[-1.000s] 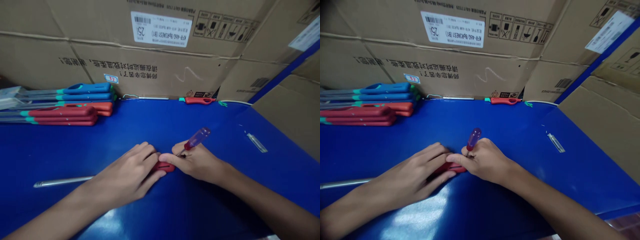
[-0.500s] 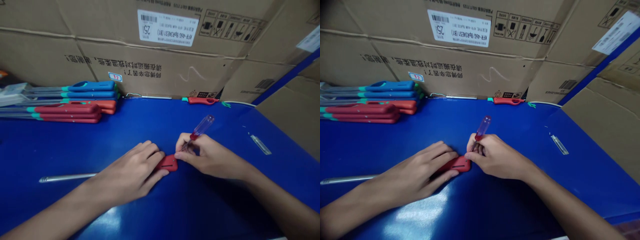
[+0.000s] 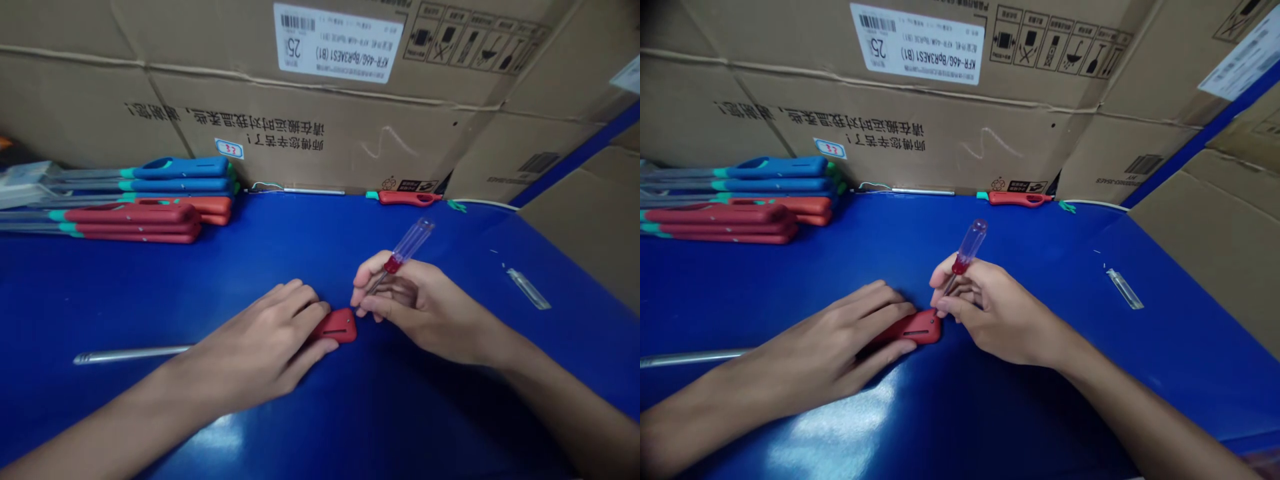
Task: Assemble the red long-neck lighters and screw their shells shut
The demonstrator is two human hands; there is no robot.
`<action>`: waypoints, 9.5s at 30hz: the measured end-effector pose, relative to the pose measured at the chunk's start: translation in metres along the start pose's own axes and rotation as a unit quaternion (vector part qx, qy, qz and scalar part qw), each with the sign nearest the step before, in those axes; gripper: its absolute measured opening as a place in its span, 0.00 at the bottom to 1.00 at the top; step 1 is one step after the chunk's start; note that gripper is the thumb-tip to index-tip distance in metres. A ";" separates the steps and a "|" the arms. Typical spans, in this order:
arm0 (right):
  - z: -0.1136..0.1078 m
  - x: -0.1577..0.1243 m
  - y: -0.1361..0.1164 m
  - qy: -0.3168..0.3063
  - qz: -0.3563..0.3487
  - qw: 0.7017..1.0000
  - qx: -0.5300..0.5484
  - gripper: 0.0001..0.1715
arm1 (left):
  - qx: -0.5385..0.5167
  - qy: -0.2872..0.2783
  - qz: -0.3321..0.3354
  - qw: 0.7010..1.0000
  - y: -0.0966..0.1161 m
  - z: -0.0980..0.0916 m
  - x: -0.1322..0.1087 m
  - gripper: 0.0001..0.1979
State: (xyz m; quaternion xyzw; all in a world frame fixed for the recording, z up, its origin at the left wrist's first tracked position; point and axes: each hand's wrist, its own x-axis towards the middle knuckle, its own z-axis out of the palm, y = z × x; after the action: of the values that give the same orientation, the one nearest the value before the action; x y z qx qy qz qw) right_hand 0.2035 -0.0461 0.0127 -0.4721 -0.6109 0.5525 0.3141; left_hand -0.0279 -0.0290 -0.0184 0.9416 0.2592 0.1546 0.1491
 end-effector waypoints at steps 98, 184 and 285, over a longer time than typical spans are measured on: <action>0.001 0.000 0.001 0.007 -0.163 0.958 -0.235 0.05 | 0.013 0.010 0.014 1.000 0.000 0.001 -0.001 0.14; 0.013 0.007 0.000 0.048 -0.232 0.933 -0.271 0.23 | 0.035 0.003 0.015 0.999 0.002 -0.001 -0.002 0.15; 0.002 0.025 0.009 0.051 -0.151 0.987 -0.015 0.22 | -0.518 0.135 -0.149 0.831 0.006 0.011 0.044 0.30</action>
State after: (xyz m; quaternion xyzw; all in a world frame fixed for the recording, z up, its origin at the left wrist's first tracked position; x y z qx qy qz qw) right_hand 0.1951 -0.0245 0.0007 -0.4066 -0.6664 0.4645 0.4182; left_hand 0.0152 -0.0124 -0.0164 0.6460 0.2959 0.3680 0.5997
